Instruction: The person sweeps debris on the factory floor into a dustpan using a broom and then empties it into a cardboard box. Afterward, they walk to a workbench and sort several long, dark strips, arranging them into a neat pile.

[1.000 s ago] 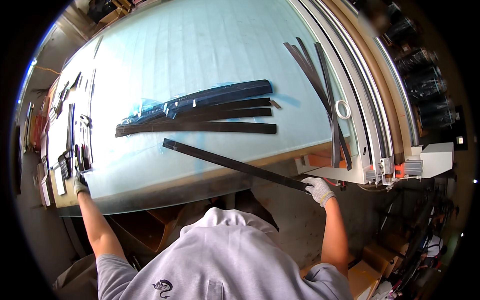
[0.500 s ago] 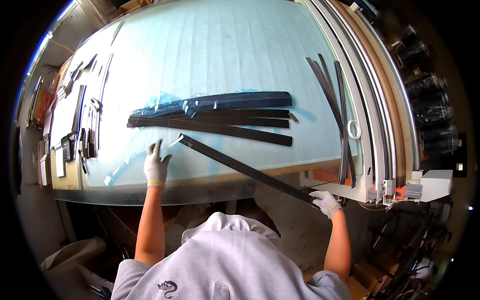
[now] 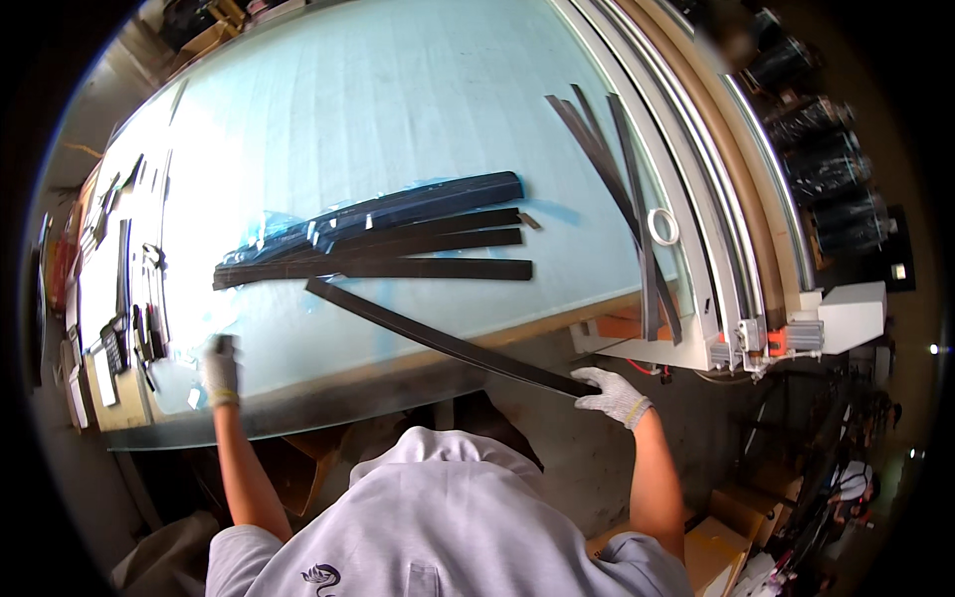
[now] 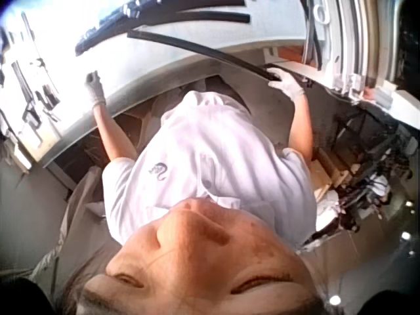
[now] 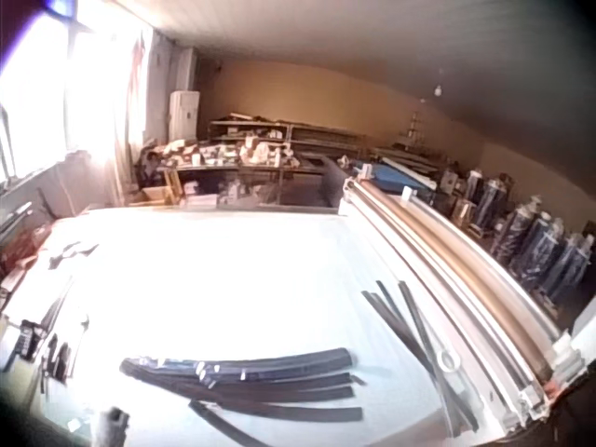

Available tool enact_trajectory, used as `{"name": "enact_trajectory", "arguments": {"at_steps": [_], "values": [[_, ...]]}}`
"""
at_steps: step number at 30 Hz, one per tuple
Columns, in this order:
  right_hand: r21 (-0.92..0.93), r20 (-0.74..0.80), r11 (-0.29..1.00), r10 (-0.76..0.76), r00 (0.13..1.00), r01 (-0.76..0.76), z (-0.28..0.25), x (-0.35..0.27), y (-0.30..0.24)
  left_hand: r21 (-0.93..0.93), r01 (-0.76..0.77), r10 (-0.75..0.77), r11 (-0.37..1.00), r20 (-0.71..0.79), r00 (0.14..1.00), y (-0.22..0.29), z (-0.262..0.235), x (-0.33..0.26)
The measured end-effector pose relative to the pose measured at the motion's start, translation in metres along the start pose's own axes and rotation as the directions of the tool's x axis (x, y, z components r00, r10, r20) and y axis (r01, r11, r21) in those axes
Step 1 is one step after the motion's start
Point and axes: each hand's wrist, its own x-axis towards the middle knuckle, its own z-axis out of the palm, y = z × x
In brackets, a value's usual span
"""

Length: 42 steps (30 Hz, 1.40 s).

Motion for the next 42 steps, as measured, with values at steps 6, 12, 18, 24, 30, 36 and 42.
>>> {"name": "enact_trajectory", "arguments": {"at_steps": [6,12,18,24,30,36,42], "values": [[-0.121,0.017,0.967,-0.223,0.975,0.223,-0.014,-0.014,-0.026,-0.578,0.585,0.31,0.57,0.81,0.498,0.068,0.17,-0.117],[-0.296,0.042,0.954,-0.038,0.998,0.049,-0.031,-0.054,0.021,-0.754,0.655,0.352,-0.048,0.601,0.717,0.129,0.167,-0.135],[-0.567,-0.241,0.804,0.048,0.969,-0.18,-0.01,-0.068,0.091,-0.618,0.286,0.248,0.733,0.634,0.733,0.177,0.152,-0.13],[0.072,-0.706,0.997,0.062,0.705,-0.016,-0.052,-0.05,0.076,-0.963,-0.081,0.707,0.256,0.13,0.695,0.369,0.098,-0.104],[-0.128,-0.934,0.983,-0.075,0.349,-0.13,-0.123,0.039,0.118,-0.93,0.015,0.657,0.368,0.271,0.704,0.369,0.134,-0.094],[-0.227,-0.915,0.863,-0.03,0.403,-0.451,-0.153,0.07,0.138,-0.746,0.272,0.413,0.607,0.59,0.694,0.286,0.183,-0.122],[-0.175,-0.86,0.967,-0.059,0.506,-0.184,-0.154,0.08,0.153,-0.721,0.354,0.254,0.596,0.587,0.768,0.238,0.187,-0.122]]}}
